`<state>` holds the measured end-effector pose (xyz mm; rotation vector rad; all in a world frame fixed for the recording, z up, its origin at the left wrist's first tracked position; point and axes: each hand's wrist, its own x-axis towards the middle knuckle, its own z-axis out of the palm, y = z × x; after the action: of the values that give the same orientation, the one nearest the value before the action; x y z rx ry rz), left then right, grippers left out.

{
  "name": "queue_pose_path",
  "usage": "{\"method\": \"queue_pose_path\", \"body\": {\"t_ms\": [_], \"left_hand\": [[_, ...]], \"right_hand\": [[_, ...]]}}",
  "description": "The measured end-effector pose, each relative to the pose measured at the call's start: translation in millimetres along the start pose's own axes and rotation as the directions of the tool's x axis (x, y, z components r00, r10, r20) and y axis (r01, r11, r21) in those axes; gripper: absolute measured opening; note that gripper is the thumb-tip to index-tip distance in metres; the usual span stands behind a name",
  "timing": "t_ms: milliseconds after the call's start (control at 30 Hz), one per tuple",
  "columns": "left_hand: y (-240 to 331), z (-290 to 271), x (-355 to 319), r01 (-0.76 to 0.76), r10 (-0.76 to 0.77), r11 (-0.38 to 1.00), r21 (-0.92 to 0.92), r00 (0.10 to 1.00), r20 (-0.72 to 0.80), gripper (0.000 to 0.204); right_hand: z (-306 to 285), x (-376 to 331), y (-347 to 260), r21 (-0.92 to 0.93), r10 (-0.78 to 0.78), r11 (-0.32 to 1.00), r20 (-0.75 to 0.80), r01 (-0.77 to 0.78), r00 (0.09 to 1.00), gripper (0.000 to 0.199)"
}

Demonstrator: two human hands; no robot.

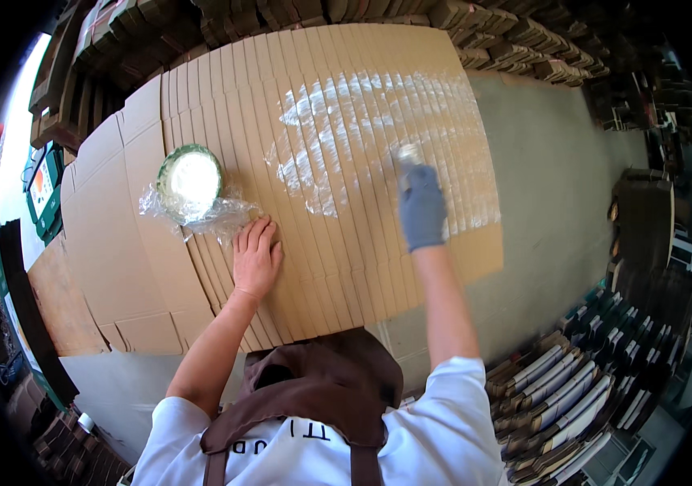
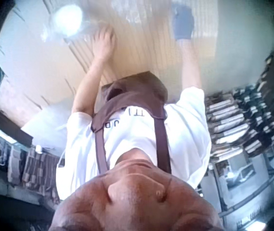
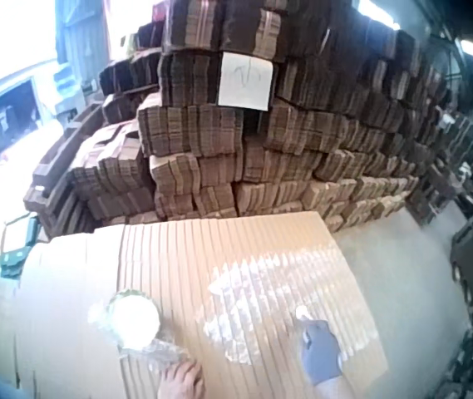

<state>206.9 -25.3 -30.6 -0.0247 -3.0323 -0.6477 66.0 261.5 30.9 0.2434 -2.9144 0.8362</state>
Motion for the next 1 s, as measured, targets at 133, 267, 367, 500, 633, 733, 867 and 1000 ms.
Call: {"method": "queue_pose_path", "body": {"t_ms": [133,267,367,500,633,733,867,1000], "left_hand": [[1,-3,-1,-0.003,0.003,1.000,-0.013,1.000,-0.004,0.046],[5,-4,0,-0.007,0.007,1.000,-0.008,1.000,0.010,0.046],[0,-5,-1,-0.006,0.006,1.000,-0.006,1.000,-0.014,0.046],[2,-5,0,-0.024,0.024,1.000,-0.010,1.000,-0.013,0.046],[4,-7,-1,-0.012,0.012,1.000,-0.004,1.000,0.007,0.047],[0,-5,8,-0.015,0.015,1.000,0.011,0.999,-0.035,0.047],[3,-4,-1,-0.005,0.006,1.000,0.016,1.000,-0.009,0.048],[5,-5,-2,0.008,-0.008,1.000,0.004,1.000,0.010,0.047]], "right_hand": [[14,-44,-58,0.519,0.173,0.816,0.203,-0.255,0.964,0.014],[-8,-13,29,0.388,0.409,0.829,0.072,-0.403,0.910,0.009],[-21,-19,-18,0.248,0.261,0.935,-0.002,-0.252,0.965,0.010],[26,-70,-81,0.238,-0.260,0.942,0.073,0.236,0.963,0.024],[20,3,14,-0.163,0.051,0.986,0.152,-0.026,0.987,0.031],[15,25,4,-0.078,-0.022,0.997,0.008,0.023,1.000,0.038],[61,16,-58,0.038,-0.459,0.887,-0.024,0.459,0.888,0.034],[54,103,-8,-0.125,-0.087,0.987,0.093,0.099,0.992,0.040]]}}
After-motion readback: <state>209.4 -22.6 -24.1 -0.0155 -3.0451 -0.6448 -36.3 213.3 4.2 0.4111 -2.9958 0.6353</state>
